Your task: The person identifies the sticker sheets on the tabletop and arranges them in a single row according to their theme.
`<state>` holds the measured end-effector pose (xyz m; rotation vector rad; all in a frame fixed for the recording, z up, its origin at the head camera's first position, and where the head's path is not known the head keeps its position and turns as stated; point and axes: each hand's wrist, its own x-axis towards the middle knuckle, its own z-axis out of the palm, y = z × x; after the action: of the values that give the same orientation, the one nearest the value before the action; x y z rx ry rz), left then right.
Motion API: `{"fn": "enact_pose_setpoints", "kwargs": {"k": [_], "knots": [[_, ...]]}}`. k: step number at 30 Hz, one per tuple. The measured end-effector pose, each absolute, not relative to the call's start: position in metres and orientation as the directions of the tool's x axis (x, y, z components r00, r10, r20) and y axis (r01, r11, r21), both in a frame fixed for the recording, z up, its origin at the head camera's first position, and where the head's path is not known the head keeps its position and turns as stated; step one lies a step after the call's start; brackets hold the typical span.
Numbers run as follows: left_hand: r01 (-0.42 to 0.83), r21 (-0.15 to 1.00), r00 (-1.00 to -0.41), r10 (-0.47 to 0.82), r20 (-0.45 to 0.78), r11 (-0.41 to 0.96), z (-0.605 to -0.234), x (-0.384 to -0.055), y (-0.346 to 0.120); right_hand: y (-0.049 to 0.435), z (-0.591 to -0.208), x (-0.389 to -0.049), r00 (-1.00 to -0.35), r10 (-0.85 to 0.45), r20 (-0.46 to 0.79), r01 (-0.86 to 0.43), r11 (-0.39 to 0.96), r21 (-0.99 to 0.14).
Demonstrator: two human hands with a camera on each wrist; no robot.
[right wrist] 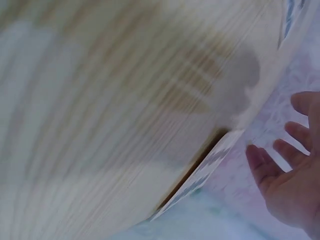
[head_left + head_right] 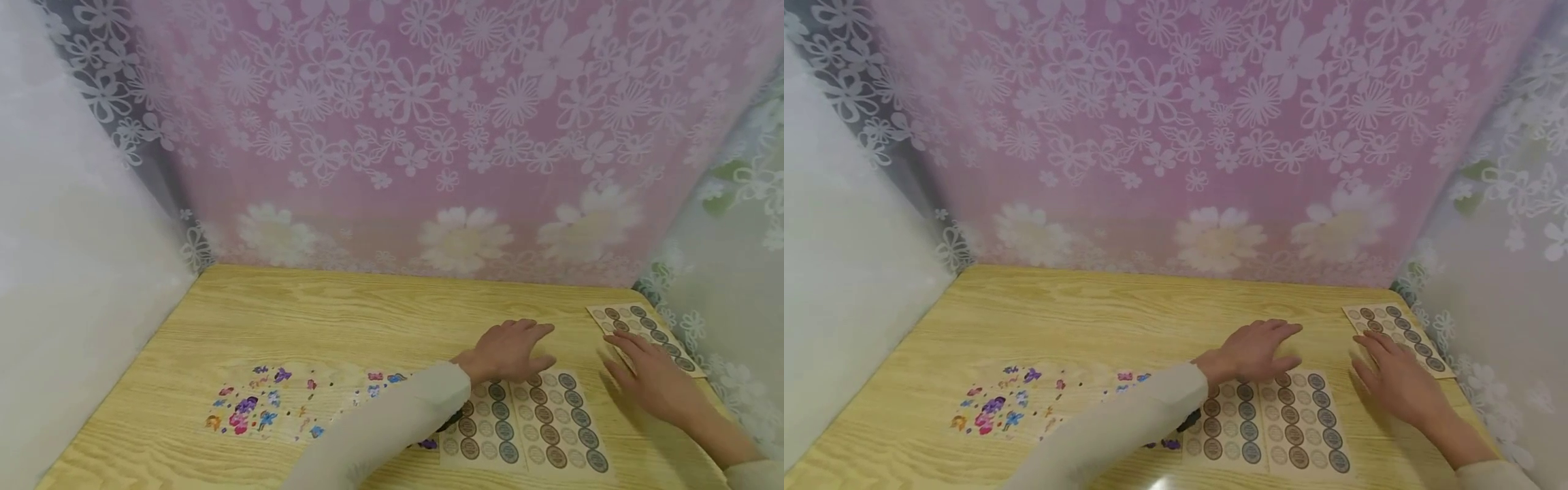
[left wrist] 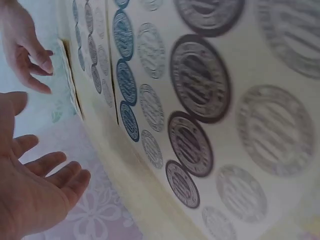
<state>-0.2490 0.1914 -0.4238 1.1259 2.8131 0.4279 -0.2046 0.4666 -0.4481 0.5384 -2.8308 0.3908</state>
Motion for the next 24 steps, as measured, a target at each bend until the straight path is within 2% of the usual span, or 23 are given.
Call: {"fn": "enact_pose_setpoints", "kwargs": {"k": [5, 10, 15, 24], "knots": [[0.643, 0.452, -0.708, 0.705, 0.043, 0.618, -0.425, -0.259, 0.198, 0.494, -0.453, -0.219, -0.896, -0.311, 0.315, -0.399, 0.876, -0.269], [0.628, 0.556, -0.683, 0.728, 0.058, 0.545, -0.427, -0.268, 0.207, 0.52, -0.454, -0.233, -0.941, -0.249, 0.229, -0.318, 0.883, -0.345], [0.574, 0.64, -0.697, 0.715, 0.056, 0.511, -0.432, -0.272, 0.214, 0.54, -0.458, -0.242, -0.968, -0.199, 0.154, -0.244, 0.893, -0.379], [0.419, 0.799, -0.753, 0.657, 0.04, 0.431, -0.445, -0.278, 0.223, 0.554, -0.468, -0.254, -0.975, -0.177, 0.133, -0.215, 0.9, -0.378]]}}
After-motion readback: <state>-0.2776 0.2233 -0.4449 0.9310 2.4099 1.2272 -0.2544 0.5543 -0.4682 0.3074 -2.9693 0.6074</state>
